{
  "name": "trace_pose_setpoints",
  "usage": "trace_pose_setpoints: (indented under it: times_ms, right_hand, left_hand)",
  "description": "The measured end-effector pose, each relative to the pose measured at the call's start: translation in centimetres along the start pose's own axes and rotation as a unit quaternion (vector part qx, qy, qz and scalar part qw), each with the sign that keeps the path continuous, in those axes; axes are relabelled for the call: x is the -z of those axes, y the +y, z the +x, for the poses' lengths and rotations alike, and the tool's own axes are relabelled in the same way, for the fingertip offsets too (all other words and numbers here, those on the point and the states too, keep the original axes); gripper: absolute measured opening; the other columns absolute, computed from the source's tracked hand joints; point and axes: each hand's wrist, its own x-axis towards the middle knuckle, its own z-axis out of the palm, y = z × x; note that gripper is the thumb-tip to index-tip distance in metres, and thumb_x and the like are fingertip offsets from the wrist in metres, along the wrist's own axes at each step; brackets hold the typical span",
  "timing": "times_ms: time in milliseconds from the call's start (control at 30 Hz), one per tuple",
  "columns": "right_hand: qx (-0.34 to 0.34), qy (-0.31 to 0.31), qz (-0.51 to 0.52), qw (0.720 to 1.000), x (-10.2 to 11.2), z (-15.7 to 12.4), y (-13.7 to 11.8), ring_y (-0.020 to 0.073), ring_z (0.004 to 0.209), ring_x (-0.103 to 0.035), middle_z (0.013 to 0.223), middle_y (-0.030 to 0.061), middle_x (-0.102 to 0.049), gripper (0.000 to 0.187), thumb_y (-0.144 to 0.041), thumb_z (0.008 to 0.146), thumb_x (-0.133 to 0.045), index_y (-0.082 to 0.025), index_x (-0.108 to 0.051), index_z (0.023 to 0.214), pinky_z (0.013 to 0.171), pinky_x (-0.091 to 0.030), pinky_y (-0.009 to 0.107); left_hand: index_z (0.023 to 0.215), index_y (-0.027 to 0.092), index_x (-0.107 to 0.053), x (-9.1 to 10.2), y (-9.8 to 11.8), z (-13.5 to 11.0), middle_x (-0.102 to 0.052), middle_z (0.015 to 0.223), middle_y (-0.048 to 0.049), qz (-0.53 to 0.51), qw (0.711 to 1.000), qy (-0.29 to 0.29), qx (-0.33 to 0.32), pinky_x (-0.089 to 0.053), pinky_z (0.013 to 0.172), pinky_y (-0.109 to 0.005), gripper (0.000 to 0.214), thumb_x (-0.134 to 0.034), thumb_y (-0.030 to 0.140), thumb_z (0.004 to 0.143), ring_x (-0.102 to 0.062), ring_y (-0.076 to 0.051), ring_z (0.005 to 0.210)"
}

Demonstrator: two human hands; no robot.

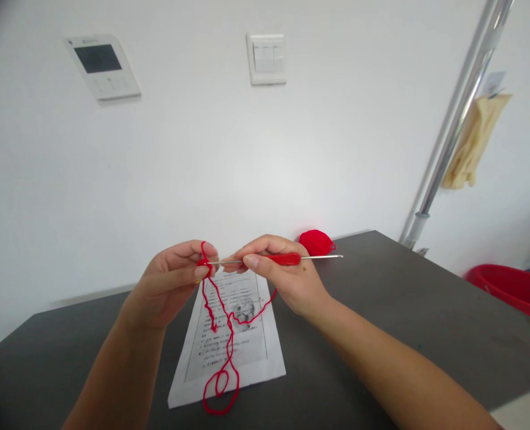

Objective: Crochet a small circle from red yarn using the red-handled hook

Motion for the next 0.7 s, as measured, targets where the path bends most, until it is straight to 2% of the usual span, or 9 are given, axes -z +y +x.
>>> trace_pose_setpoints:
  times_ms: [133, 300, 467, 700]
  right_hand:
    - [0.110, -0.007, -0.075, 0.991, -0.34, -0.17, 0.04, 0.0191, 0.094, -0.077, 0.098, 0.0047, -0.081, 0.008, -0.026, 0.090, -0.072, -0.024, -0.077, 0.097, 0.084, -0.064, 0.034]
    - [0.189, -0.042, -0.185, 0.964, -0.15, -0.23, -0.25, 0.0196, 0.099, -0.075, 0.104, 0.0064, -0.079, 0.013, -0.023, 0.093, -0.067, -0.026, -0.075, 0.103, 0.088, -0.062, 0.037]
    - [0.194, -0.042, -0.185, 0.963, -0.12, -0.23, -0.32, 0.0203, 0.098, -0.075, 0.103, 0.0068, -0.079, 0.012, -0.025, 0.094, -0.067, -0.025, -0.074, 0.102, 0.086, -0.063, 0.037]
    - [0.150, -0.025, -0.140, 0.979, -0.22, -0.28, -0.09, 0.0189, 0.094, -0.076, 0.099, 0.0056, -0.080, 0.009, -0.026, 0.093, -0.068, -0.024, -0.075, 0.099, 0.084, -0.063, 0.034]
  left_hand:
    - [0.077, 0.016, -0.079, -0.25, -0.02, -0.09, -0.072, 0.064, -0.0022, 0.031, 0.998, 0.044, -0.015, -0.046, 0.061, -0.022, 0.021, -0.087, 0.016, 0.058, -0.062, -0.011, 0.059]
    - [0.084, 0.015, -0.079, -0.01, -0.15, 0.03, -0.073, 0.067, -0.0043, -0.011, 1.000, 0.004, 0.008, -0.049, 0.064, -0.025, 0.025, -0.087, 0.020, 0.060, -0.065, -0.014, 0.062]
    - [0.086, 0.013, -0.079, 0.31, -0.66, 0.40, -0.068, 0.061, -0.0028, -0.054, 0.997, -0.042, 0.021, -0.045, 0.063, -0.025, 0.024, -0.085, 0.019, 0.064, -0.059, -0.012, 0.060]
    - [0.079, 0.013, -0.078, 0.08, -0.99, 0.55, -0.069, 0.063, -0.0032, -0.066, 0.996, -0.040, 0.034, -0.043, 0.062, -0.021, 0.020, -0.086, 0.018, 0.062, -0.058, -0.010, 0.061]
